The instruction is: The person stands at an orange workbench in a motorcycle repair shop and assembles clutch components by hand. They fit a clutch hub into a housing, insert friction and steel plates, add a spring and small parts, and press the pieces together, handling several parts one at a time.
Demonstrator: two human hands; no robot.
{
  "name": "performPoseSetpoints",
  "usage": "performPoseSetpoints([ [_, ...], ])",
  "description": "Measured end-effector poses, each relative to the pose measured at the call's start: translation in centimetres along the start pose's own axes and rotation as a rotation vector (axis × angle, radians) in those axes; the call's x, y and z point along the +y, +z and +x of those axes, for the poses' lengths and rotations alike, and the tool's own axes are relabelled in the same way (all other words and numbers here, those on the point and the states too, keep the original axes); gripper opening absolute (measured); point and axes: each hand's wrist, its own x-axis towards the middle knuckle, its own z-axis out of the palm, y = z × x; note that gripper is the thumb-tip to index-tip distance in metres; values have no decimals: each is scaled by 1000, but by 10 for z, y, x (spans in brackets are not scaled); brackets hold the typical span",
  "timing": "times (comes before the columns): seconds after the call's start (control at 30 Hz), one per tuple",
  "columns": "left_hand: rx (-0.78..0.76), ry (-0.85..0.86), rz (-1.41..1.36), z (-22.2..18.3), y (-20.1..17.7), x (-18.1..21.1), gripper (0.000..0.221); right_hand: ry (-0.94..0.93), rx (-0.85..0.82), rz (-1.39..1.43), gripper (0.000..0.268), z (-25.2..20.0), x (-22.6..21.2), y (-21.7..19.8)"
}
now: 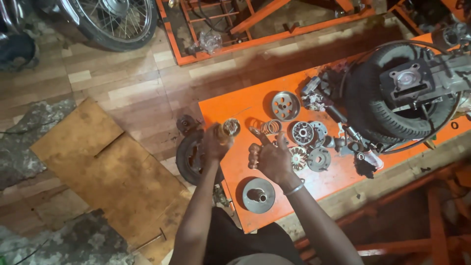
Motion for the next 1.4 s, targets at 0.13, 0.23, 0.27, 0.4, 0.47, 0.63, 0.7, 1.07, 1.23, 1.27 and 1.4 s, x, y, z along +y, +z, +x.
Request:
performPoseSetpoints([
  [0.13,-100,0,-307,-22,-36,73,66,13,-51,-38,96,-8,1,-2],
  [0.23,-98,126,-356,-24,-74,153,75,33,-121,-117,98,-24,-4,2],
  [0.27,-75,165,-305,-27,-84,172,74,33,-162,-163,100,-33,-7,5],
  [0.4,-43,344,-181,-35,-103,229,75,-33,-284,-474,106,-64,-27,22],
  [0.47,-43,307,-192,-42,-102,245,73,-120,-279,-739,105,-84,-37,33],
  [0.63,-40,336,-122,-46,-108,266,66,-330,-141,-1615,101,-128,-71,67],
  [0.7,-40,326,-117,-48,-108,273,70,-321,-101,-1950,103,-144,-86,75],
  [1.07,3,427,-31,-52,-122,329,75,-161,-504,-866,117,-177,-106,49],
  [1.23,-133,481,-169,-67,-116,357,80,-52,-571,-228,128,-186,-82,61],
  [1.27,-106,478,-150,-69,-117,360,76,-74,-540,-346,129,-189,-83,60],
  [1.4,-89,492,-113,-74,-123,363,73,-90,-501,-713,132,-202,-97,37],
])
